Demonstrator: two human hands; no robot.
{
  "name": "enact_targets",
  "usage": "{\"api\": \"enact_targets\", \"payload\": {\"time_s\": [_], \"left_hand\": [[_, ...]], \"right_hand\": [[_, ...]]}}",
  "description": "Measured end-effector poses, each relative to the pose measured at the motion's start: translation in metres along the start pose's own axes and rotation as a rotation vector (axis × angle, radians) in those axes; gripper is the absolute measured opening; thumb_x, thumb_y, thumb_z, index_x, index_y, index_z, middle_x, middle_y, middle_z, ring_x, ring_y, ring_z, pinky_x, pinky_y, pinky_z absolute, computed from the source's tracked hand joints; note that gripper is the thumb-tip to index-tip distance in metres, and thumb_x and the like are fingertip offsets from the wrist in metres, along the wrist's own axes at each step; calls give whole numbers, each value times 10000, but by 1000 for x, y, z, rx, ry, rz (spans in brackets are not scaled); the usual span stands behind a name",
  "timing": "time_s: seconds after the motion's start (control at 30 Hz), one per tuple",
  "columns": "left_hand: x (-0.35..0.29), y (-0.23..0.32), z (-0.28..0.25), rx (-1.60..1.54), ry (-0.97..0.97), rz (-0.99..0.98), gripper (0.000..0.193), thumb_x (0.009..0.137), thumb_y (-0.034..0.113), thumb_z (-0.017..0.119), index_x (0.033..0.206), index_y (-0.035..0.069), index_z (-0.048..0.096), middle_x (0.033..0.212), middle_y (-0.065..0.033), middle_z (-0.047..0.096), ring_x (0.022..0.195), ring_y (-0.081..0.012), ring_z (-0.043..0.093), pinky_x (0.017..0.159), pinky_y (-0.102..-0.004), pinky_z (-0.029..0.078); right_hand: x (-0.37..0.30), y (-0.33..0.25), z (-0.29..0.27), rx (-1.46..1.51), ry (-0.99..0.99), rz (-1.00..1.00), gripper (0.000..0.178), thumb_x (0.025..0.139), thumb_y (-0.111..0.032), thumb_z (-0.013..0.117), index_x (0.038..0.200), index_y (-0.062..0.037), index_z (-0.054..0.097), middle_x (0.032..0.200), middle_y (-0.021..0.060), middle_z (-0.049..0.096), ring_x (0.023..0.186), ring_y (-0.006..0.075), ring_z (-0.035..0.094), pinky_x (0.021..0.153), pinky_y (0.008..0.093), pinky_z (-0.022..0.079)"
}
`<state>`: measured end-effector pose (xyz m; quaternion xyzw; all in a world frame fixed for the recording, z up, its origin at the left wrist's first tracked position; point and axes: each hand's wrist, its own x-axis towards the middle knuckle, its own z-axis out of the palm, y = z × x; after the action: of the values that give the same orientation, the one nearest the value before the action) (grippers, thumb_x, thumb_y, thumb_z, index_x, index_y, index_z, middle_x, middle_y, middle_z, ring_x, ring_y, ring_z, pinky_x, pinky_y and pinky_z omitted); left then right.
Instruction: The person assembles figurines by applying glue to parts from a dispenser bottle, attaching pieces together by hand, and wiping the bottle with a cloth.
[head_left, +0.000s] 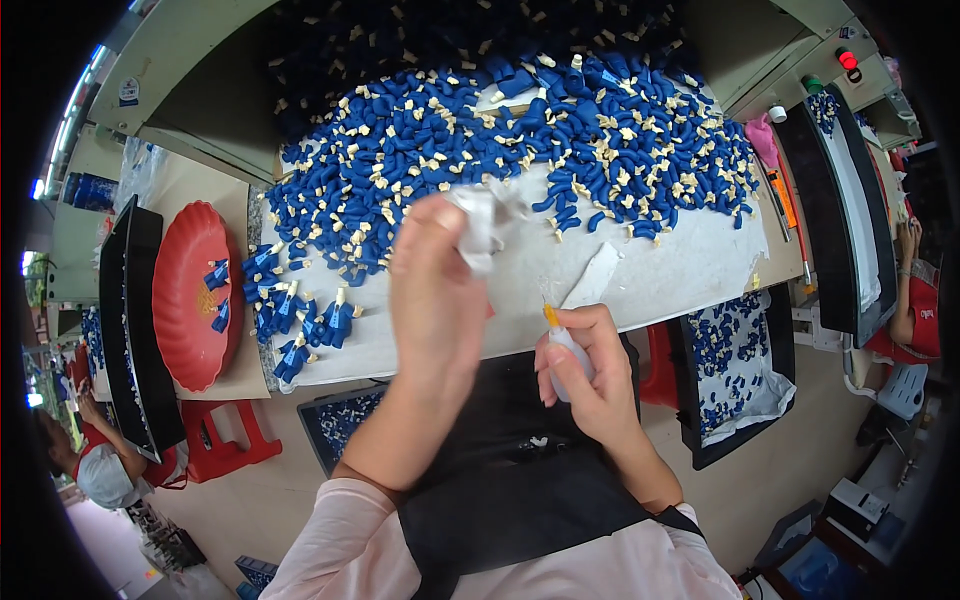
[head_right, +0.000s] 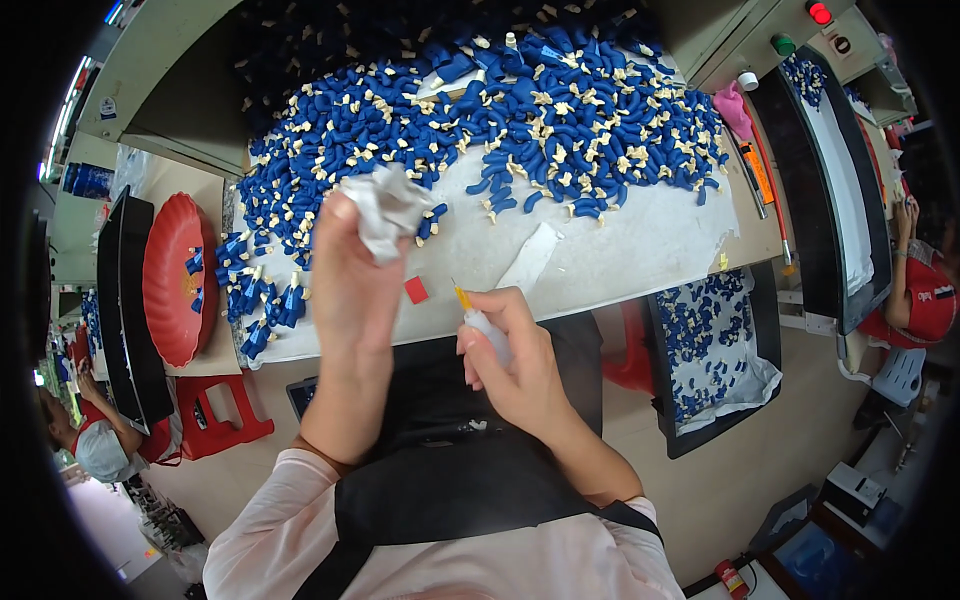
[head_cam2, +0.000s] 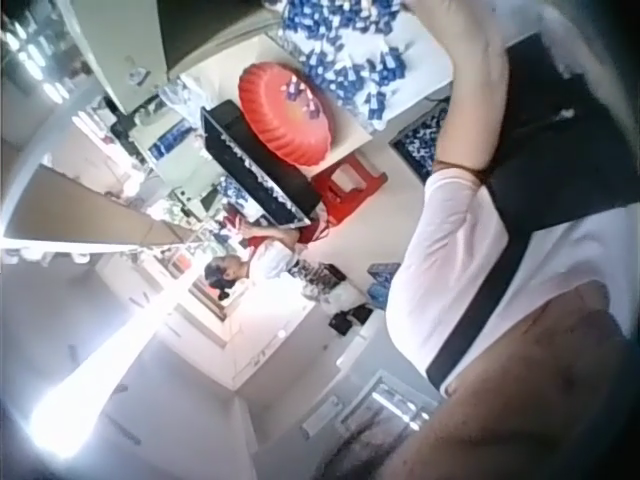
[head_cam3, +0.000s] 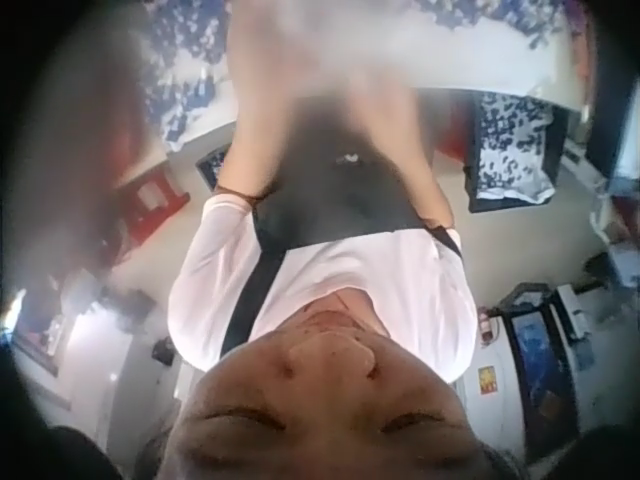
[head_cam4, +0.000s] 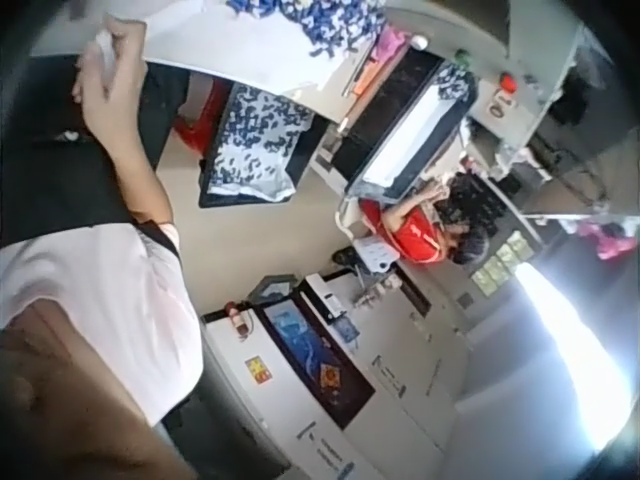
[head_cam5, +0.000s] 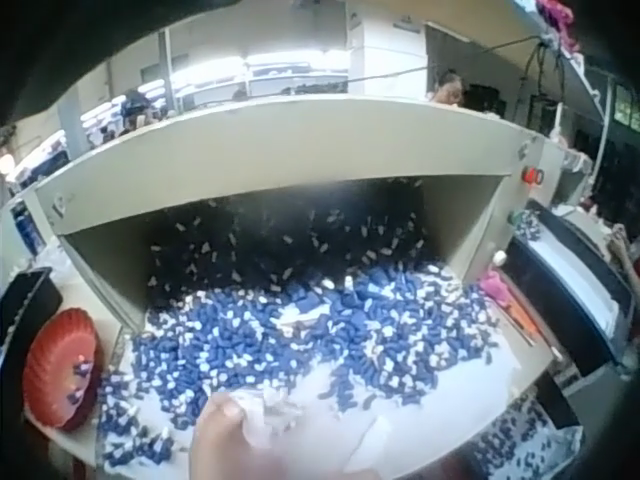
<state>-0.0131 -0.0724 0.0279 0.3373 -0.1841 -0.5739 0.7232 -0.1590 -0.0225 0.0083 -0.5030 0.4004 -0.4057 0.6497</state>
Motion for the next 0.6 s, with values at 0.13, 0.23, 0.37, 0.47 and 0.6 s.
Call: {"api": "enact_targets", "payload": {"time_s": [0.13, 0.23, 0.37, 0.47, 0.6], "left_hand": [[6, 7, -2, 0, 3, -14, 149, 793, 173, 549, 892, 64, 532, 910, -44, 569, 849, -125, 525, 791, -288, 387], [2, -4, -11, 59, -14, -75, 96, 789, 123, 560, 861, 59, 553, 848, -24, 586, 762, -91, 530, 719, -232, 399], [-2, -23, -18, 479, -131, 59, 48, 779, 84, 570, 809, 47, 574, 855, -21, 596, 741, -81, 515, 638, -207, 397], [-2, -30, -17, 984, -299, 391, 70, 724, 43, 607, 787, 34, 578, 807, -47, 604, 736, -155, 535, 630, -255, 404], [1, -39, -13, 1398, -482, 513, 122, 677, 52, 627, 796, 43, 599, 793, -88, 590, 781, -254, 538, 746, -328, 405]], "right_hand": [[2, 6, -7, 347, -81, -43, 216, 838, -74, 429, 1042, -37, 370, 694, 147, 515, 417, 163, 471, 383, 223, 380], [1, 3, -9, 488, -130, 13, 219, 846, -47, 413, 1057, -30, 360, 730, 133, 514, 463, 150, 490, 411, 228, 374], [1, 2, -13, 569, -140, 38, 226, 852, -89, 417, 1066, -38, 367, 730, 141, 518, 456, 156, 491, 397, 236, 385], [1, 3, -17, 613, -126, 37, 233, 851, -109, 423, 1069, -45, 371, 729, 143, 520, 455, 164, 495, 390, 238, 388], [-2, 2, -26, 650, -95, 20, 230, 853, -117, 425, 1067, -51, 373, 743, 145, 521, 461, 173, 501, 415, 239, 402]]}}
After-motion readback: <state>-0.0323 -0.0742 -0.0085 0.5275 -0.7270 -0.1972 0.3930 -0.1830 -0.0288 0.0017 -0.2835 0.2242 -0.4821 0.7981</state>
